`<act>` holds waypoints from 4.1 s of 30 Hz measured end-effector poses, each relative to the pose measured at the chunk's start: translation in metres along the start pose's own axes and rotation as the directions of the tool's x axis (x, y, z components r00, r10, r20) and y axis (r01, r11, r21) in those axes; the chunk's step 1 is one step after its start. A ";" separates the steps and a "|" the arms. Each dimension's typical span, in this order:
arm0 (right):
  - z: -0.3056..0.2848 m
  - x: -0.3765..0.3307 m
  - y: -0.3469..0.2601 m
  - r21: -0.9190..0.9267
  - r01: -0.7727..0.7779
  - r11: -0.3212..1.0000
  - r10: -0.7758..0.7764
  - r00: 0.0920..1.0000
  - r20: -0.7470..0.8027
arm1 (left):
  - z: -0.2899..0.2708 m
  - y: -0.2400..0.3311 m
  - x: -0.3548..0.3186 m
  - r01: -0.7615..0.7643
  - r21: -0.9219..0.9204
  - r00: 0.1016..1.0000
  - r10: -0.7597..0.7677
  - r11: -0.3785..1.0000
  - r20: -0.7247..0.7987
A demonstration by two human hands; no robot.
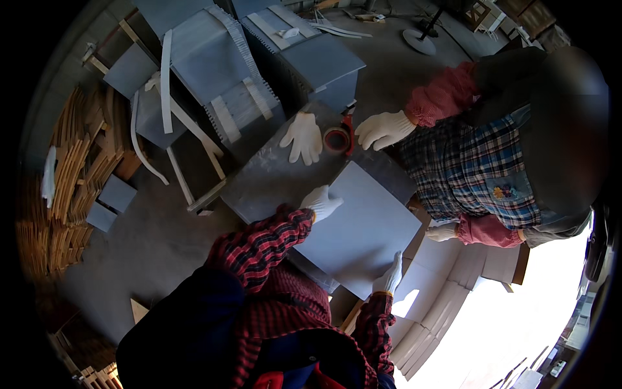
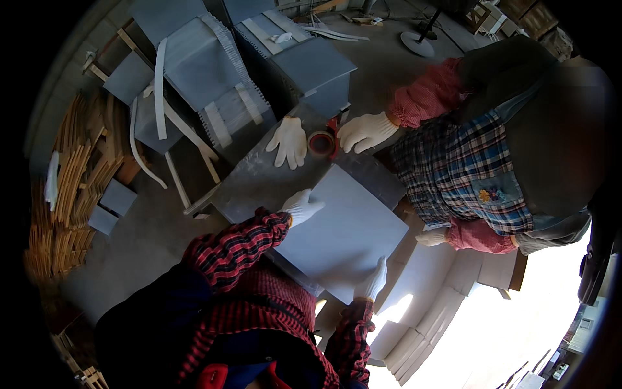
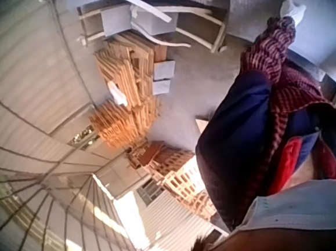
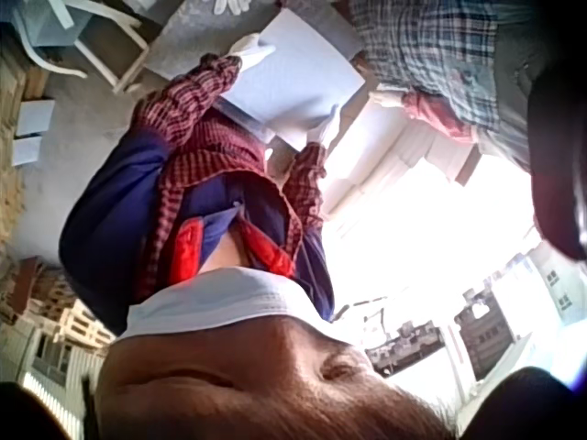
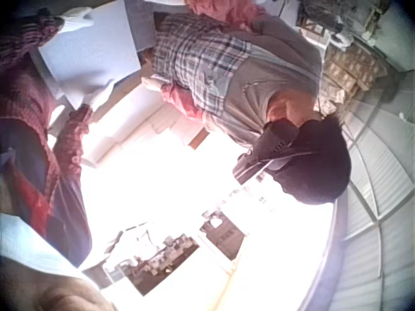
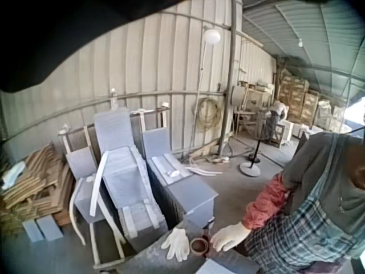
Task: The person wraps rectangular boxes with plastic wrap and tape, working alongside a coworker in a warehouse. They handle boxes, apply plastic wrap, and use tape to secure the wrapping.
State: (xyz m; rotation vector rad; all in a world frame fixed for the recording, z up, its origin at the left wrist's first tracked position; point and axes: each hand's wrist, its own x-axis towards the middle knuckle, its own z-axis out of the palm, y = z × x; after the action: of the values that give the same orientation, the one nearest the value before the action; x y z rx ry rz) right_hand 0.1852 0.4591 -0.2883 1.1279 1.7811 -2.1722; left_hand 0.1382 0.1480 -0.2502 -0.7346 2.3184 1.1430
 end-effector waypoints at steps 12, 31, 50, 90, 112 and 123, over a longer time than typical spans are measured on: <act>0.000 0.014 0.009 -0.228 0.047 0.972 -0.037 0.998 0.048 | 0.008 0.005 0.010 -0.024 0.408 0.995 0.062 0.913 -0.080; -0.087 0.004 0.061 -0.255 -0.193 0.947 0.246 0.949 0.196 | 0.084 -0.072 -0.095 0.080 -0.183 0.996 -0.073 0.980 0.046; -0.066 -0.016 0.047 -0.431 -0.119 0.895 0.159 0.985 0.059 | 0.042 -0.133 -0.066 0.081 -0.677 0.970 0.098 0.732 0.223; -0.004 -0.018 0.042 -0.709 -0.202 0.676 -0.092 0.931 -0.353 | -0.018 -0.191 -0.037 0.306 -0.887 0.885 0.240 0.346 0.399; 0.107 -0.114 0.130 -0.552 0.761 -0.342 0.822 0.527 0.218 | -0.205 -0.363 -0.196 -0.146 -0.565 0.989 0.129 0.812 -0.070; 0.254 -0.244 0.225 -0.734 0.656 -0.174 0.736 0.582 0.346 | -0.325 -0.496 -0.222 0.014 -0.914 0.977 -0.200 0.407 -0.074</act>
State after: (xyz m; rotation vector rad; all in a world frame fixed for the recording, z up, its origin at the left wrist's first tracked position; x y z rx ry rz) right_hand 0.3584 0.0796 -0.3129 -0.4046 1.7834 -0.0984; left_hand 0.5695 -0.3152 -0.2229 -1.3635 1.5080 2.4005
